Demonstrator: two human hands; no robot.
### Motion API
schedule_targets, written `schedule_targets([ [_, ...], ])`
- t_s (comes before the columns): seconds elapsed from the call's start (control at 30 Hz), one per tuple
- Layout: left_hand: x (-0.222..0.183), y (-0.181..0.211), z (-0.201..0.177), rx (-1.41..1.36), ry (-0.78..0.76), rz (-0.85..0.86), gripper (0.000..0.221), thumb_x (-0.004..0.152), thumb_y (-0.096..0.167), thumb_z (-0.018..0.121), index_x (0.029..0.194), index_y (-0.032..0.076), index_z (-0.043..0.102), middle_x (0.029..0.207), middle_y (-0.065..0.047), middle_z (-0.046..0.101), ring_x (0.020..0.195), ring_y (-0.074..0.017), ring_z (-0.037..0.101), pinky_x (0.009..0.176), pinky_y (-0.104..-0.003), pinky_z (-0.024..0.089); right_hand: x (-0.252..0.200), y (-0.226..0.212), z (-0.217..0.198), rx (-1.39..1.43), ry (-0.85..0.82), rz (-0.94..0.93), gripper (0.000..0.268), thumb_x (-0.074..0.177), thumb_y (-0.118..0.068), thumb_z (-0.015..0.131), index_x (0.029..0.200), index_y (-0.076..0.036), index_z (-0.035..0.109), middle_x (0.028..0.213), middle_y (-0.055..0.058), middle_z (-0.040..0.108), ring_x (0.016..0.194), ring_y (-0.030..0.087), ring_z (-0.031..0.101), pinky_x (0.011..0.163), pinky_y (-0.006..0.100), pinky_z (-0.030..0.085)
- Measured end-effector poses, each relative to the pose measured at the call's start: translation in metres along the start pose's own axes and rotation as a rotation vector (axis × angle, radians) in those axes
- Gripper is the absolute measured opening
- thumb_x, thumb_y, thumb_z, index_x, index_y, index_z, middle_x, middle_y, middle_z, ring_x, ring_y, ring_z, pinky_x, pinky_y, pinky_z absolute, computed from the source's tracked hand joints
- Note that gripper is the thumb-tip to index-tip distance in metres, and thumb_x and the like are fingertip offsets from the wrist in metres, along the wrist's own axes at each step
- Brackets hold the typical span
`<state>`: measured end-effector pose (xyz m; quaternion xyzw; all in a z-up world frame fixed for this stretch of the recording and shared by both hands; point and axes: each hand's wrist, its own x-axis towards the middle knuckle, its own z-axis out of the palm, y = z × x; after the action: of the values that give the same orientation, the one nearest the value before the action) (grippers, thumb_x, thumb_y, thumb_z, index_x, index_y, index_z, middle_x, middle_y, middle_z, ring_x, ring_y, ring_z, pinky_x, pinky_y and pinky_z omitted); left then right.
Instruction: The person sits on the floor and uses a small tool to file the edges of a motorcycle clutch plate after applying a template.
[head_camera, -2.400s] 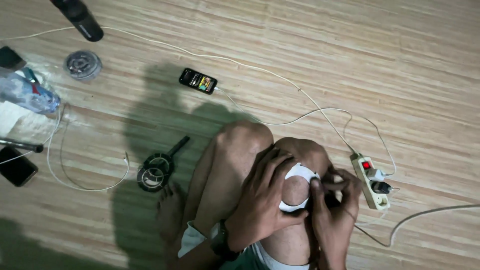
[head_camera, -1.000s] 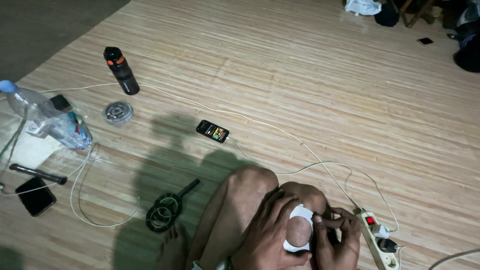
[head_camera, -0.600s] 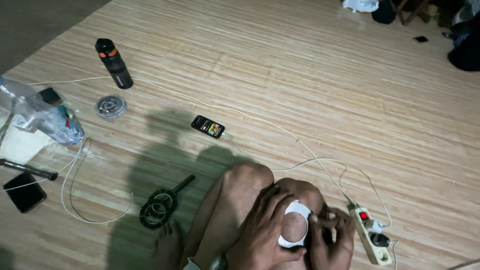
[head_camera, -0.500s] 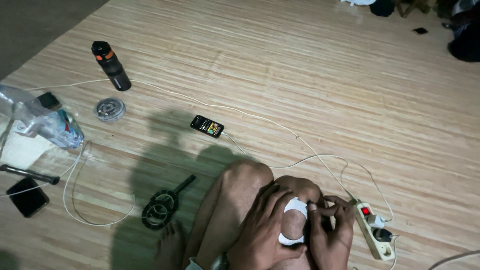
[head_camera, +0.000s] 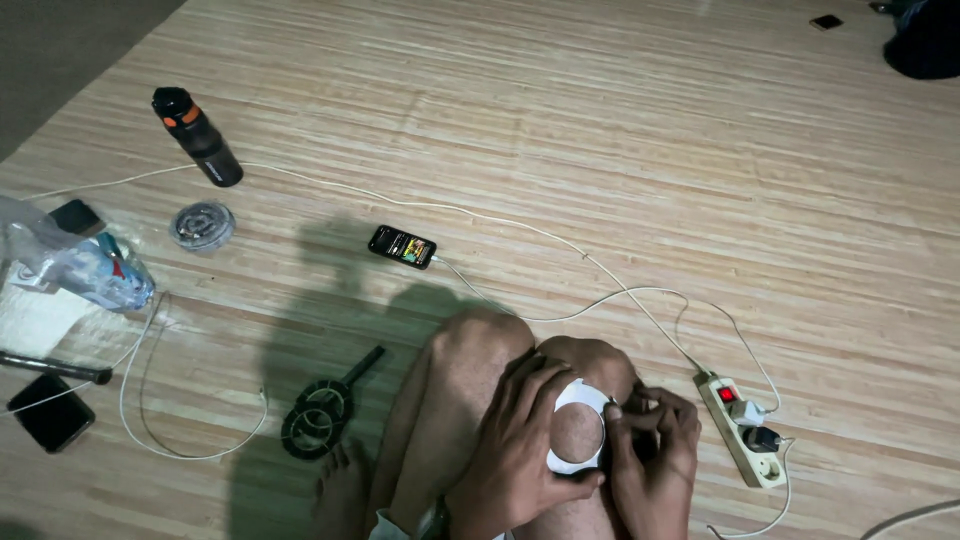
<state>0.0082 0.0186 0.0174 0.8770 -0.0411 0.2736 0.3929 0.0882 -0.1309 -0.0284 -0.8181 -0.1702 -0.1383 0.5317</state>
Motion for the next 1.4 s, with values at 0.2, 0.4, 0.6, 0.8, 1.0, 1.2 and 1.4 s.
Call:
schedule_targets([
  [0.2, -0.001, -0.003, 0.004, 0.039, -0.022, -0.024, 0.104, 0.060, 0.029, 0.093, 0.146, -0.001, 0.042, 0.144, -0.021, 0.047, 0.137, -0.0428, 0.042, 0.117, -0.055, 0.032, 0.005, -0.013, -0.001, -0.005, -0.031, 0.004, 0.021, 0.086, -0.005, 0.074, 0.073, 0.001, 0.059, 0.121, 0.017, 0.060, 0.117, 0.028, 0.055, 0.100, 0.040, 0.046],
  [0.4, -0.001, -0.001, 0.001, 0.026, -0.016, -0.014, 0.102, 0.062, 0.031, 0.092, 0.144, -0.002, 0.043, 0.145, -0.022, 0.047, 0.138, -0.0424, 0.042, 0.119, -0.052, 0.030, -0.019, -0.010, -0.011, -0.010, -0.030, 0.099, 0.022, 0.086, -0.006, 0.074, 0.072, 0.002, 0.059, 0.124, 0.016, 0.059, 0.117, 0.027, 0.054, 0.101, 0.039, 0.047],
  [0.6, 0.000, -0.003, 0.000, 0.018, -0.030, -0.011, 0.103, 0.060, 0.029, 0.095, 0.145, 0.000, 0.044, 0.145, -0.020, 0.047, 0.135, -0.0421, 0.044, 0.116, -0.053, 0.035, -0.003, -0.023, -0.006, -0.028, -0.026, -0.022, 0.023, 0.089, -0.007, 0.074, 0.074, 0.001, 0.057, 0.119, 0.017, 0.060, 0.114, 0.029, 0.057, 0.099, 0.040, 0.047],
  [0.8, -0.002, -0.004, 0.002, 0.031, -0.025, -0.028, 0.104, 0.059, 0.029, 0.095, 0.145, 0.001, 0.044, 0.145, -0.021, 0.047, 0.136, -0.0431, 0.042, 0.116, -0.053, 0.032, 0.009, -0.026, -0.002, 0.021, -0.036, -0.034, 0.023, 0.089, -0.007, 0.072, 0.074, 0.000, 0.056, 0.118, 0.017, 0.060, 0.115, 0.028, 0.057, 0.102, 0.041, 0.046],
  [1.0, -0.003, -0.011, 0.006, 0.049, -0.035, -0.025, 0.109, 0.056, 0.033, 0.100, 0.144, 0.001, 0.043, 0.145, -0.021, 0.046, 0.137, -0.0422, 0.040, 0.117, -0.055, 0.031, -0.016, -0.002, -0.009, 0.047, -0.029, 0.047, 0.024, 0.087, -0.008, 0.074, 0.074, 0.001, 0.057, 0.123, 0.014, 0.059, 0.116, 0.027, 0.058, 0.099, 0.042, 0.053],
  [1.2, -0.001, -0.007, 0.002, 0.080, -0.046, -0.031, 0.105, 0.061, 0.034, 0.097, 0.145, 0.001, 0.042, 0.144, -0.020, 0.047, 0.136, -0.0405, 0.041, 0.116, -0.053, 0.034, 0.008, -0.023, -0.003, -0.020, -0.029, -0.067, 0.024, 0.089, -0.007, 0.074, 0.075, -0.001, 0.055, 0.116, 0.015, 0.062, 0.111, 0.027, 0.059, 0.098, 0.039, 0.048],
  [1.4, 0.000, -0.001, 0.004, 0.054, -0.002, -0.035, 0.104, 0.059, 0.030, 0.094, 0.145, 0.001, 0.043, 0.146, -0.021, 0.047, 0.137, -0.0411, 0.041, 0.117, -0.050, 0.032, 0.017, -0.030, 0.002, 0.077, -0.032, -0.029, 0.026, 0.090, -0.002, 0.070, 0.074, -0.002, 0.049, 0.113, 0.014, 0.060, 0.102, 0.024, 0.059, 0.093, 0.035, 0.051],
])
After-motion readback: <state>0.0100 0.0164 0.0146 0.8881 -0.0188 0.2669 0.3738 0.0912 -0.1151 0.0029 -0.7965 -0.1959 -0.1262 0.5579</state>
